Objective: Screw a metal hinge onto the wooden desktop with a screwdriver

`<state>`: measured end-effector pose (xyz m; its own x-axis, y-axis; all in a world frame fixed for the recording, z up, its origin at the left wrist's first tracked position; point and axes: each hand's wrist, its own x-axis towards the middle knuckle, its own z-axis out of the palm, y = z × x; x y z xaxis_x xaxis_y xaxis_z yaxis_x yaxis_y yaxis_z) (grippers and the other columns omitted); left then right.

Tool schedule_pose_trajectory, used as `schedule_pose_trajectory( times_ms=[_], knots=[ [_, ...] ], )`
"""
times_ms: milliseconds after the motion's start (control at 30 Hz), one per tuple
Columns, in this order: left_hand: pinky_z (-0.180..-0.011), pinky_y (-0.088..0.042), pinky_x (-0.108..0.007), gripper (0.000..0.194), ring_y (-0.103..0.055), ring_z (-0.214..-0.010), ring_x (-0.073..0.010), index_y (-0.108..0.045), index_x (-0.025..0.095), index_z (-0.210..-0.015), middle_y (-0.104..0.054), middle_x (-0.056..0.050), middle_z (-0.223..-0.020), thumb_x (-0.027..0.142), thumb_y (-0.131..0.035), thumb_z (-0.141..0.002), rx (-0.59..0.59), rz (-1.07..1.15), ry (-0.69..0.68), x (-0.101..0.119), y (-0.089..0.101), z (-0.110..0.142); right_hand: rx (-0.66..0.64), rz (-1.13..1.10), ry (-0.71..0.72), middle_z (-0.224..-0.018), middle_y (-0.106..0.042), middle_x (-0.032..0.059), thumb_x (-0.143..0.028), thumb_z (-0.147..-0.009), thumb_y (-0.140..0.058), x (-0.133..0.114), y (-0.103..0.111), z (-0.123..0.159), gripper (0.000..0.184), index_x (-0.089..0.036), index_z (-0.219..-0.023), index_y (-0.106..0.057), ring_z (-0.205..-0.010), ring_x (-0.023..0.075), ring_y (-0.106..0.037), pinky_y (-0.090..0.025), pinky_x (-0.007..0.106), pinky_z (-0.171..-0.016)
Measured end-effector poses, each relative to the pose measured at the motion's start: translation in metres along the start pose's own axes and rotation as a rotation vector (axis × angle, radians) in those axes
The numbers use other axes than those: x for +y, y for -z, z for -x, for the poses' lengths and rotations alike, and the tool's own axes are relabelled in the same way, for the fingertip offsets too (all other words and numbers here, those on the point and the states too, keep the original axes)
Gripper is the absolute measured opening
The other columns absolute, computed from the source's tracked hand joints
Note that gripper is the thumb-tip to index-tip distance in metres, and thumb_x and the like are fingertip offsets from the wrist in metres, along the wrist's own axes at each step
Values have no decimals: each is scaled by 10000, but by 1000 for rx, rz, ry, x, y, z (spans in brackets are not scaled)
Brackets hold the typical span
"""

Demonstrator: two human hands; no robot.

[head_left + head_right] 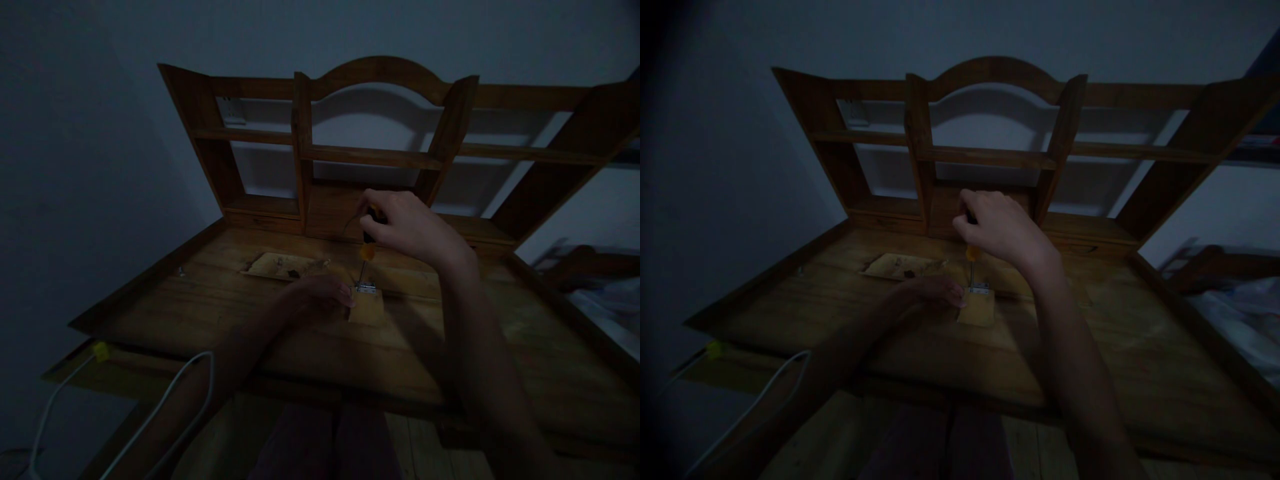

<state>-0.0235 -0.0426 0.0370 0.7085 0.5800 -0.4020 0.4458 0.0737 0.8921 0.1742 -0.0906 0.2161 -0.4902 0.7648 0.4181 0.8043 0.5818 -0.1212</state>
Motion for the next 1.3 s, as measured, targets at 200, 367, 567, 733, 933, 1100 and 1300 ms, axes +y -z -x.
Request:
schedule_pose_trajectory(
  times_ms=[200, 367, 567, 733, 933, 1100, 1300],
  knots=[
    [-472, -217, -218, 592, -318, -495, -72, -559, 191, -682, -403, 69, -577, 621, -960, -622, -75, 43, 36, -5, 4, -4, 38, 115, -76, -978, -784, 133, -489, -1068, -527, 1, -3, -1, 350, -195, -1120, -709, -940, 332, -732, -501, 416, -848],
    [-479, -210, -209, 592, -290, -489, -62, -546, 191, -684, -370, 87, -562, 611, -960, -633, -83, 59, 30, -6, 3, -4, 5, 30, -61, -1155, -789, 130, -335, -1007, -556, 1, 3, 2, 262, -204, -1184, -697, -1048, 318, -728, -513, 407, -899],
    [-473, -209, -214, 644, -304, -489, -61, -480, 197, -639, -384, 85, -566, 603, -977, -590, -51, 70, 41, 0, -1, 0, 9, 50, -30, -1021, -789, 101, -393, -1067, -524, 3, -1, 1, 262, -215, -1151, -698, -961, 295, -733, -502, 390, -872],
    [-466, -206, -215, 631, -301, -483, -66, -494, 197, -636, -372, 82, -548, 608, -971, -601, -69, 72, 25, 0, 1, -1, 29, 81, -92, -936, -773, 101, -385, -1111, -408, 2, 1, 2, 327, -216, -1093, -688, -882, 287, -722, -496, 392, -837],
    [-475, -216, -209, 598, -322, -491, -66, -533, 187, -653, -410, 72, -572, 587, -976, -617, -67, 77, 14, -5, 3, -4, -11, -57, -12, -1094, -794, 102, -251, -1061, -466, 2, 3, 2, 250, -206, -1179, -682, -1009, 283, -729, -502, 374, -884],
    [-486, -206, -209, 523, -315, -493, -60, -572, 181, -678, -428, 69, -582, 534, -958, -673, -62, 85, 39, -3, 1, -2, 22, 57, -50, -1008, -783, 119, -464, -1108, -488, 1, 0, 2, 334, -204, -1121, -697, -960, 303, -733, -499, 391, -874],
    [-477, -188, -223, 586, -274, -498, -65, -535, 187, -662, -358, 80, -561, 587, -964, -658, -76, 79, 27, -4, 2, -2, 17, 83, -98, -1006, -789, 139, -381, -1066, -472, -1, 2, 3, 290, -203, -1115, -695, -971, 340, -723, -515, 428, -857]
  ],
)
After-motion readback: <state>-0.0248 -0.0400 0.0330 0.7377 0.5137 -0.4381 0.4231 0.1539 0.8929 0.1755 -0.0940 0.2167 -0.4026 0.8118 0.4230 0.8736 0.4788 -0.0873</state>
